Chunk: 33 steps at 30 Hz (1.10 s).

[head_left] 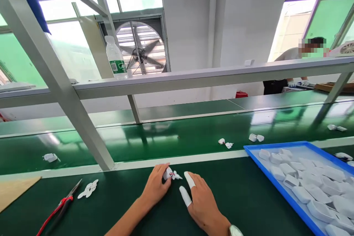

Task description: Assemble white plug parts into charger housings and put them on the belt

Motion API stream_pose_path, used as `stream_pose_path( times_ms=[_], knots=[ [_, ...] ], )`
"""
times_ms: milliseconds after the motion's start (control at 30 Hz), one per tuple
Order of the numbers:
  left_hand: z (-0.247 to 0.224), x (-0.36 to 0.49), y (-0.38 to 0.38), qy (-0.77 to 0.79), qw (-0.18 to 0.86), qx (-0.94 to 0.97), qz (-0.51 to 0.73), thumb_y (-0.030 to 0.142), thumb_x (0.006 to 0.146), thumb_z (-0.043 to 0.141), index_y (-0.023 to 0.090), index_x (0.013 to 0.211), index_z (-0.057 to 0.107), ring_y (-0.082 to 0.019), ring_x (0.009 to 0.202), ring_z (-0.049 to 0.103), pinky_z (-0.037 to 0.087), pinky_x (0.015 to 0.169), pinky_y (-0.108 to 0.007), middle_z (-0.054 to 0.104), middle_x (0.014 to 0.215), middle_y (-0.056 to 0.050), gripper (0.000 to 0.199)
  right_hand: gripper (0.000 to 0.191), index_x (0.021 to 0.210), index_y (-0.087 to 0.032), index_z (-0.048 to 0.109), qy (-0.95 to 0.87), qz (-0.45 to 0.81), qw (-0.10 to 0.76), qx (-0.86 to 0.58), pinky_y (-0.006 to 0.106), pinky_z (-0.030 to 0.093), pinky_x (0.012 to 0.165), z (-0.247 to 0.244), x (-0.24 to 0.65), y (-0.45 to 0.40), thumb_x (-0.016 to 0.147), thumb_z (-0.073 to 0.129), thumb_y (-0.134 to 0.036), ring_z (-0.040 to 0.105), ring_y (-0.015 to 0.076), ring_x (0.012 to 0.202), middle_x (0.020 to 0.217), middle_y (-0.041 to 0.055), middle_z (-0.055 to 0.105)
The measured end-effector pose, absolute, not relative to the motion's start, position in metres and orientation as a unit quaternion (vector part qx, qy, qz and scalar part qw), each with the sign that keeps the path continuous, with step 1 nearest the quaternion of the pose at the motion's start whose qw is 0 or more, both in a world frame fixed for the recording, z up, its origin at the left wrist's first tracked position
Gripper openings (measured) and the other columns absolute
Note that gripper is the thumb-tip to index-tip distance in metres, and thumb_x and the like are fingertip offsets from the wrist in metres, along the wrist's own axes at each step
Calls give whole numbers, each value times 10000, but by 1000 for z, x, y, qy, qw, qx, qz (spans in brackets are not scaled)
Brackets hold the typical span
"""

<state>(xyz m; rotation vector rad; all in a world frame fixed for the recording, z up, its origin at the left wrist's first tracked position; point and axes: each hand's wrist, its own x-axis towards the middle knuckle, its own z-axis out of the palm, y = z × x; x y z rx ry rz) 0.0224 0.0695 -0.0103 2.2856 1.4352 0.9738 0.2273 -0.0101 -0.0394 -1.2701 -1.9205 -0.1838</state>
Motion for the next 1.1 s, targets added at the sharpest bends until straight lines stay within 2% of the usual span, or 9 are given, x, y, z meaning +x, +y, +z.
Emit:
stream_pose_path(
  times_ms=[200, 333, 500, 633, 733, 867, 933, 1000, 1100],
  knots=[
    [6, -8, 176, 619, 88, 692, 361, 263, 801, 569, 136, 994, 695, -293, 964, 681, 560, 941, -458, 673, 1034, -135, 263, 183, 927, -159, 761, -836, 28, 291, -464, 533, 523, 984, -70, 223, -2, 781, 653, -134, 635, 372, 1129, 1250, 183, 693],
    [-2, -22, 191, 673, 63, 636, 372, 278, 797, 573, 109, 1134, 632, -296, 947, 678, 563, 916, -450, 663, 973, -119, 381, 224, 941, -184, 770, -856, 71, 229, -457, 515, 508, 1002, -81, 222, 5, 725, 715, -167, 607, 378, 1174, 1289, 163, 682],
    [4, -30, 182, 705, 48, 605, 366, 274, 756, 606, 69, 1192, 590, -352, 1091, 643, 524, 973, -483, 667, 1053, -183, 482, 178, 886, -168, 734, -858, 49, 215, -465, 467, 511, 952, -63, 228, 0, 714, 685, -158, 595, 341, 1110, 1233, 163, 675],
    [8, -14, 150, 690, 30, 611, 387, 256, 766, 556, 51, 1313, 505, -413, 1359, 453, 379, 1117, -612, 574, 1309, -255, 587, 173, 993, -154, 691, -859, 5, 214, -466, 425, 523, 870, -34, 228, -12, 844, 635, -221, 606, 295, 1009, 1120, 134, 694],
    [-2, 6, 110, 598, 45, 688, 409, 396, 843, 519, 151, 1297, 567, -352, 1363, 477, 375, 1163, -566, 578, 1364, -178, 518, 134, 984, -173, 687, -859, -9, 189, -476, 342, 519, 811, -18, 229, -10, 915, 606, -254, 621, 239, 944, 1020, 79, 717],
    [-16, 16, 58, 478, 116, 784, 378, 538, 818, 593, 286, 1032, 733, -297, 1106, 681, 565, 994, -470, 717, 1185, -53, 359, 15, 836, -181, 688, -823, -19, 145, -549, 280, 493, 729, 0, 259, -1, 823, 696, -179, 625, 200, 850, 907, 51, 713],
    [-19, 9, 41, 464, 132, 793, 372, 555, 804, 622, 330, 984, 760, -282, 1032, 718, 638, 761, -372, 739, 1168, -22, 319, 130, 915, -169, 698, -785, -37, 138, -603, 291, 488, 780, 12, 292, -1, 819, 661, -90, 632, 206, 906, 982, 68, 713],
    [-21, 0, 31, 464, 139, 790, 377, 557, 806, 625, 364, 972, 772, -271, 969, 742, 602, 533, -297, 748, 1161, -4, 294, 228, 1031, -154, 690, -731, -60, 139, -665, 327, 480, 871, 25, 335, -6, 894, 553, -33, 627, 220, 1015, 1077, 88, 698],
    [-26, -9, 25, 462, 128, 779, 404, 527, 826, 612, 385, 934, 778, -261, 916, 758, 627, 568, -306, 772, 1075, 10, 244, 150, 1075, -127, 666, -644, -84, 128, -750, 445, 474, 981, 42, 403, -18, 998, 545, -170, 607, 257, 1118, 1169, 92, 655]
  ],
)
